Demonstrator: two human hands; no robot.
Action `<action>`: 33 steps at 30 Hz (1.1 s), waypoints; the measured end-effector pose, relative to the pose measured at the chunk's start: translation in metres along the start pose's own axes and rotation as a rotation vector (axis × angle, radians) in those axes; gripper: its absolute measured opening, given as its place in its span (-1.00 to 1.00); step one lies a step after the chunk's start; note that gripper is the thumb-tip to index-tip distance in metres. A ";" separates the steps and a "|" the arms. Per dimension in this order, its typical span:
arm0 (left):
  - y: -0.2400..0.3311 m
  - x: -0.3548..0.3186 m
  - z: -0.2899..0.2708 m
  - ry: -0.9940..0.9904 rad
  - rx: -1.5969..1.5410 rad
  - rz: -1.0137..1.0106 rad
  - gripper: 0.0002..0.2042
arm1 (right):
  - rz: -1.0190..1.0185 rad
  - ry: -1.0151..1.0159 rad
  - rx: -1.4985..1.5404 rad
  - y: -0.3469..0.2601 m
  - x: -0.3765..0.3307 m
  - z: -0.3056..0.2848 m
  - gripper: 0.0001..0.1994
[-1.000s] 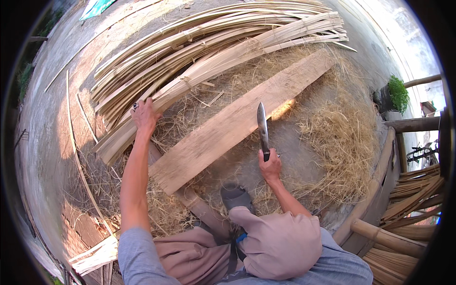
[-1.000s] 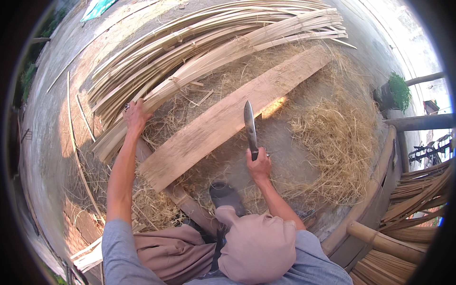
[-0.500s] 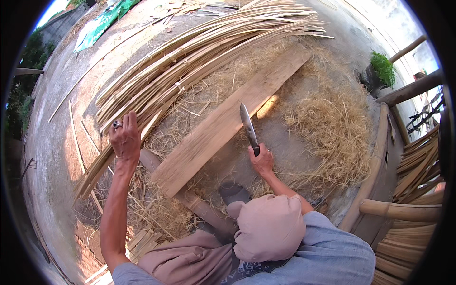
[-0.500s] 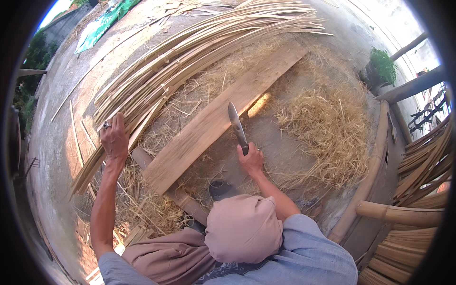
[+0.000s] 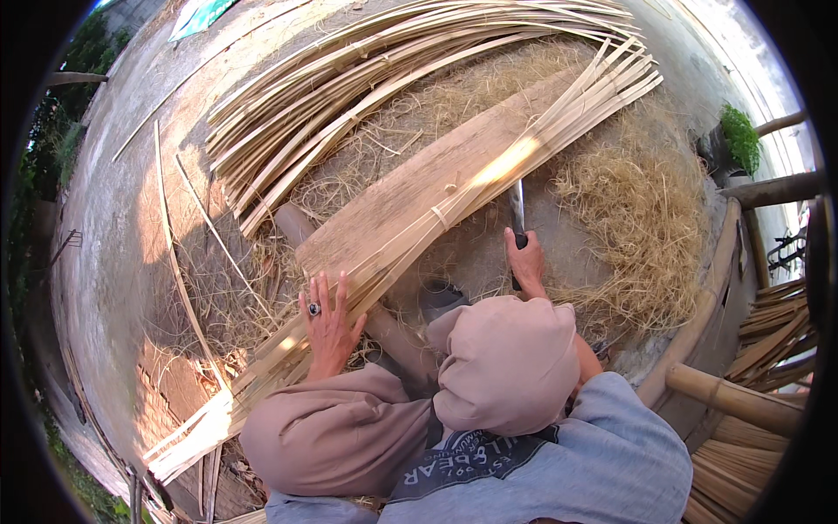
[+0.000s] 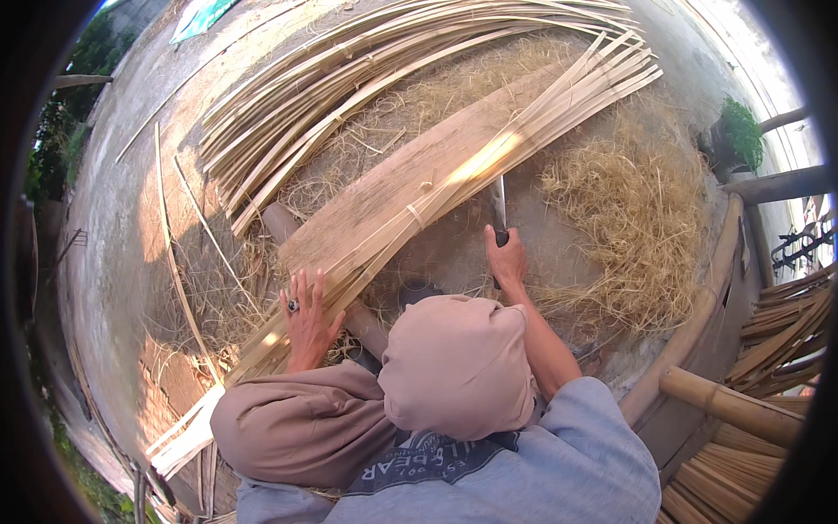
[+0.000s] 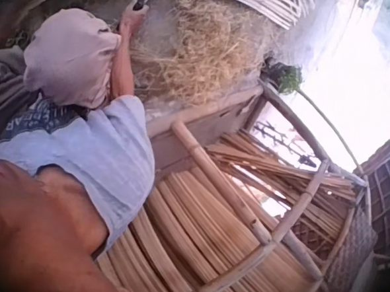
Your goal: The person sits on the ground and uses a knife to split long bamboo strips into thinner slivers on a wooden plank. They repeatedly position each strip, split it with the knife, and place the finished slivers into a growing pile nearby.
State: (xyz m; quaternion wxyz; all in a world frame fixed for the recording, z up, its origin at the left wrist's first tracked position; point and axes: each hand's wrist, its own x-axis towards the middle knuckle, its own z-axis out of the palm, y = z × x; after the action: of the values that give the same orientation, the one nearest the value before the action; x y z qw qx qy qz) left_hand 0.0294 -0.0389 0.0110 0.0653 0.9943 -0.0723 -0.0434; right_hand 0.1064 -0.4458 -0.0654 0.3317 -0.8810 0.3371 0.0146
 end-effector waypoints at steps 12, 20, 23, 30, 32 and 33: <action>-0.057 0.010 -0.056 0.113 -0.112 -0.015 0.01 | -0.216 0.302 0.013 0.003 0.008 0.012 -0.43; -0.111 0.044 -0.056 -0.153 -0.619 -0.080 -0.53 | -0.556 -0.161 0.412 -0.105 0.000 0.017 -0.73; -0.111 0.065 -0.078 -0.256 -0.751 -0.129 -0.67 | -0.408 -0.253 0.638 -0.099 0.009 0.048 -0.74; -0.112 0.070 -0.078 -0.338 -0.345 -0.195 -0.63 | 0.177 -0.740 1.235 -0.123 -0.001 0.050 -0.72; -0.109 0.060 -0.063 -0.201 -0.363 -0.238 -0.69 | 0.139 -0.783 1.274 -0.129 0.006 0.041 -0.75; -0.108 0.056 -0.056 -0.132 -0.373 -0.260 -0.72 | 0.121 -0.806 1.294 -0.131 0.009 0.038 -0.76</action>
State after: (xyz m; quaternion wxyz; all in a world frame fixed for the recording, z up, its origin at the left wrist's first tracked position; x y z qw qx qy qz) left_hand 0.1049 0.0654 0.0476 0.2366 0.9610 0.0617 -0.1291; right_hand 0.1997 -0.3555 -0.0221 0.8776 -0.4178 0.1790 0.1526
